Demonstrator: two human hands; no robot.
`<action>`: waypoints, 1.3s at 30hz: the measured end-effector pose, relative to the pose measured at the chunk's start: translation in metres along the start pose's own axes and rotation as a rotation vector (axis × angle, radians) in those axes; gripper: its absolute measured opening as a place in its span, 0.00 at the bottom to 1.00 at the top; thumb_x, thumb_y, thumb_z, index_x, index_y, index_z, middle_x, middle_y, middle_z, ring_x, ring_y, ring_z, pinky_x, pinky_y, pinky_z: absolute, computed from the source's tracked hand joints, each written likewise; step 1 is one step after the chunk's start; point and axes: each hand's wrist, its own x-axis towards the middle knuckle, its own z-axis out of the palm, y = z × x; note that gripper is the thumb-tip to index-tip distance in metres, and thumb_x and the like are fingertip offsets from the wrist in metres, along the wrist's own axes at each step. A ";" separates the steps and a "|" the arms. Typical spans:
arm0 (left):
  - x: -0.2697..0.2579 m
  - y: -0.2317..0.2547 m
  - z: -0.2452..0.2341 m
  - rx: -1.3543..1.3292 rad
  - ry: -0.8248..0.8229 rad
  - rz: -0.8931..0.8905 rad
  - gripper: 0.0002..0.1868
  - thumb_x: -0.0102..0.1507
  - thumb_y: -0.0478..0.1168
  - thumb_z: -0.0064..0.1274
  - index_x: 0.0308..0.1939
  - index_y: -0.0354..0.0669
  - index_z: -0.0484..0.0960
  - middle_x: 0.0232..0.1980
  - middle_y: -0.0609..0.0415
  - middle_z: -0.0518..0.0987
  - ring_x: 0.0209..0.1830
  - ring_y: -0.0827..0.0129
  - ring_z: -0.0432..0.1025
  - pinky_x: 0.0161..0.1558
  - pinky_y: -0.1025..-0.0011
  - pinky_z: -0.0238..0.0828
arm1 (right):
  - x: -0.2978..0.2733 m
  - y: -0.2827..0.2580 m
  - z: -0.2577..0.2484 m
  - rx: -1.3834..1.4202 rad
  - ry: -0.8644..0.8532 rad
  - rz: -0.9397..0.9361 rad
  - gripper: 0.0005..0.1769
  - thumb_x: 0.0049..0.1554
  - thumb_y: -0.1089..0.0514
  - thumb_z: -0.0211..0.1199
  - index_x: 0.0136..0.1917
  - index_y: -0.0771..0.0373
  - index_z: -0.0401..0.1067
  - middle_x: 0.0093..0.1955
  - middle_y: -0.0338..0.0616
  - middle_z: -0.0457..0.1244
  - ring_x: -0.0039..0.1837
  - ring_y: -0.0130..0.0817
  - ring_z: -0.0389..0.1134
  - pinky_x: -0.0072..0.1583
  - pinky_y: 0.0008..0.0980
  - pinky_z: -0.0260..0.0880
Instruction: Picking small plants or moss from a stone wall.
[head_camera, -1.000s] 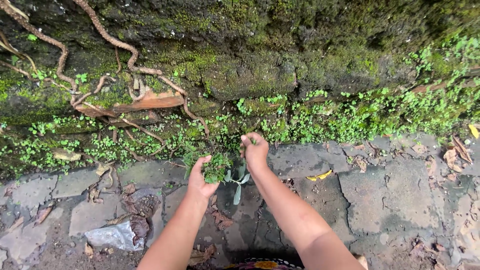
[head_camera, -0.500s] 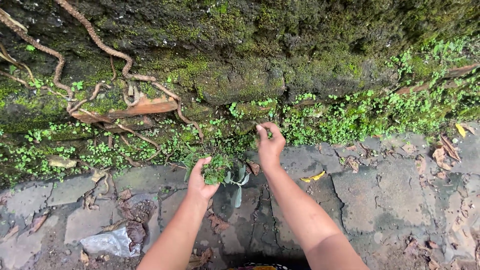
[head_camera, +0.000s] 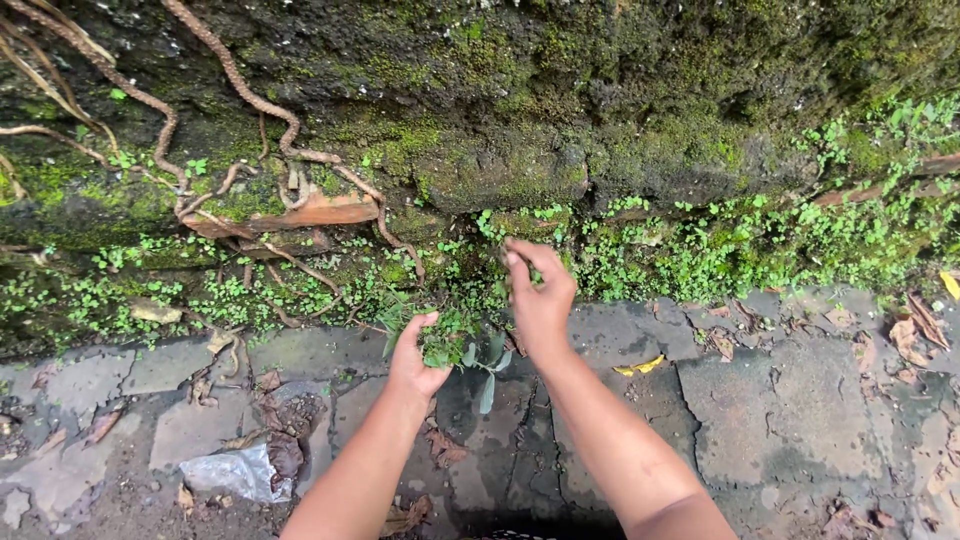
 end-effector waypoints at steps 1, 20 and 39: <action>0.000 0.000 0.000 -0.001 -0.001 0.003 0.16 0.49 0.31 0.65 0.39 0.33 0.80 0.38 0.42 0.82 0.35 0.53 0.79 0.41 0.63 0.81 | 0.004 -0.013 0.004 0.002 -0.002 -0.002 0.09 0.62 0.70 0.61 0.53 0.62 0.78 0.46 0.46 0.68 0.38 0.26 0.68 0.35 0.18 0.68; 0.013 -0.003 -0.007 0.014 -0.052 -0.006 0.14 0.50 0.31 0.64 0.39 0.32 0.80 0.37 0.42 0.82 0.33 0.54 0.79 0.39 0.64 0.81 | 0.021 0.025 0.017 -0.711 -0.009 -0.611 0.14 0.50 0.67 0.68 0.50 0.54 0.79 0.36 0.30 0.64 0.30 0.27 0.66 0.36 0.24 0.70; 0.009 -0.016 -0.001 0.022 -0.018 -0.006 0.15 0.50 0.30 0.63 0.39 0.32 0.80 0.38 0.41 0.82 0.34 0.53 0.79 0.39 0.63 0.81 | 0.019 0.092 -0.062 0.059 0.118 0.376 0.09 0.60 0.70 0.63 0.52 0.61 0.79 0.51 0.46 0.66 0.35 0.24 0.66 0.33 0.19 0.73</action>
